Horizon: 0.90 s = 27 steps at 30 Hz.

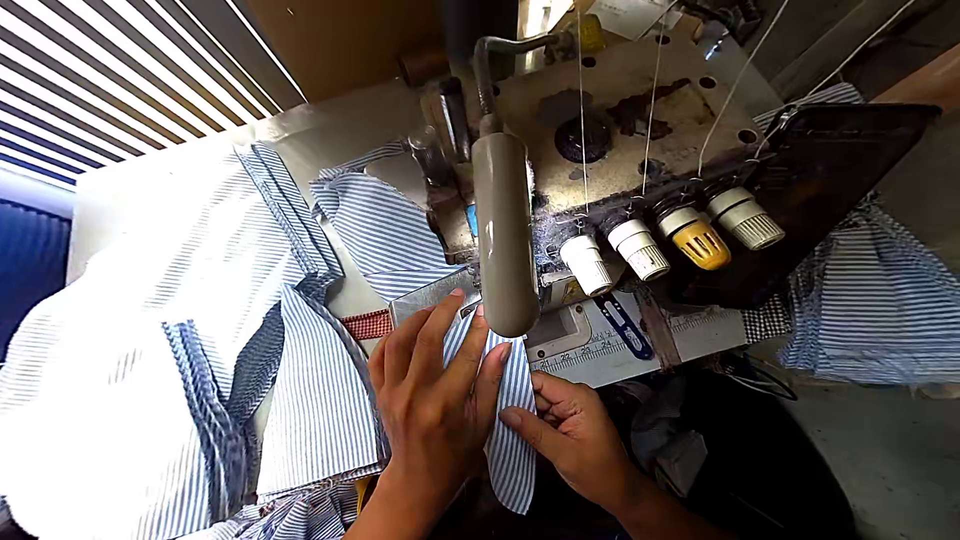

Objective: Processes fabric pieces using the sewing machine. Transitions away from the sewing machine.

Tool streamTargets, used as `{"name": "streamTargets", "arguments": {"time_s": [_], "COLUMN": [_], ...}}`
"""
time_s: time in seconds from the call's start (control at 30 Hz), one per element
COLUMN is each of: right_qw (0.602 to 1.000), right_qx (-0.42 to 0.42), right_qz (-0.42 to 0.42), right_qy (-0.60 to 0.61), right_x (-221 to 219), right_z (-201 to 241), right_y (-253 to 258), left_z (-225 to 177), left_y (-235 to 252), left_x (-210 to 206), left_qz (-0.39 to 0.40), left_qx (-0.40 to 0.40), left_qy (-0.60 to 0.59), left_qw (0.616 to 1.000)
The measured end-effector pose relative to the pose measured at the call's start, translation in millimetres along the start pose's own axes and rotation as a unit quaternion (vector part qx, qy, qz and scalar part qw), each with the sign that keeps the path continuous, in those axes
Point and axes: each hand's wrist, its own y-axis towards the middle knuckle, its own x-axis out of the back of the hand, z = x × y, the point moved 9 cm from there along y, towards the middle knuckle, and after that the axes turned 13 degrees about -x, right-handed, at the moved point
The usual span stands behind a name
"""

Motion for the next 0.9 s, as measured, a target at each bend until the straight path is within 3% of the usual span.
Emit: {"name": "streamTargets", "arguments": {"time_s": [0.37, 0.47, 0.53, 0.57, 0.6, 0.67, 0.7, 0.73, 0.77, 0.8, 0.9], "right_qw": [0.996, 0.996, 0.998, 0.998, 0.997, 0.997, 0.997, 0.997, 0.998, 0.998, 0.997], "right_qx": [-0.008, -0.014, -0.041, -0.055, -0.067, -0.078, -0.075, -0.07, -0.066, -0.064, -0.069], "right_qz": [-0.043, -0.022, 0.002, 0.013, 0.021, 0.022, 0.018, 0.012, 0.005, 0.001, -0.001], "right_qy": [-0.074, -0.081, -0.048, -0.029, -0.012, 0.005, 0.004, 0.0, -0.004, -0.004, 0.028], "right_x": [0.5, -1.1, -3.8, -5.3, -6.7, -9.1, -9.9, -10.5, -10.9, -11.3, -8.8], "right_z": [-6.9, -16.9, -23.4, -25.5, -26.2, -23.8, -21.5, -19.4, -17.8, -17.2, -21.1], "right_y": [10.0, 6.1, -2.5, -6.8, -10.9, -17.5, -19.8, -22.3, -24.6, -26.2, -29.2], "left_z": [14.4, 12.7, 8.9, 5.7, 0.9, -11.9, -16.5, -17.3, -13.7, -6.2, 11.7], "left_y": [-11.9, -50.7, -85.0, -101.4, -117.0, -143.0, -146.0, -143.5, -138.1, -133.2, -124.5], "left_x": [-0.1, 30.6, 27.1, 13.5, -5.8, -40.5, -48.5, -49.7, -46.8, -42.2, -24.3], "left_qz": [0.028, -0.073, -0.068, -0.045, -0.013, 0.008, -0.009, -0.036, -0.066, -0.099, -0.152], "left_qx": [-0.014, 0.037, 0.119, 0.177, 0.246, 0.373, 0.4, 0.414, 0.425, 0.442, 0.432], "left_qy": [-0.005, -0.059, -0.168, -0.28, -0.412, -0.638, -0.706, -0.733, -0.726, -0.691, -0.578], "left_qw": [0.999, 0.995, 0.976, 0.943, 0.877, 0.674, 0.585, 0.538, 0.537, 0.563, 0.676]}}
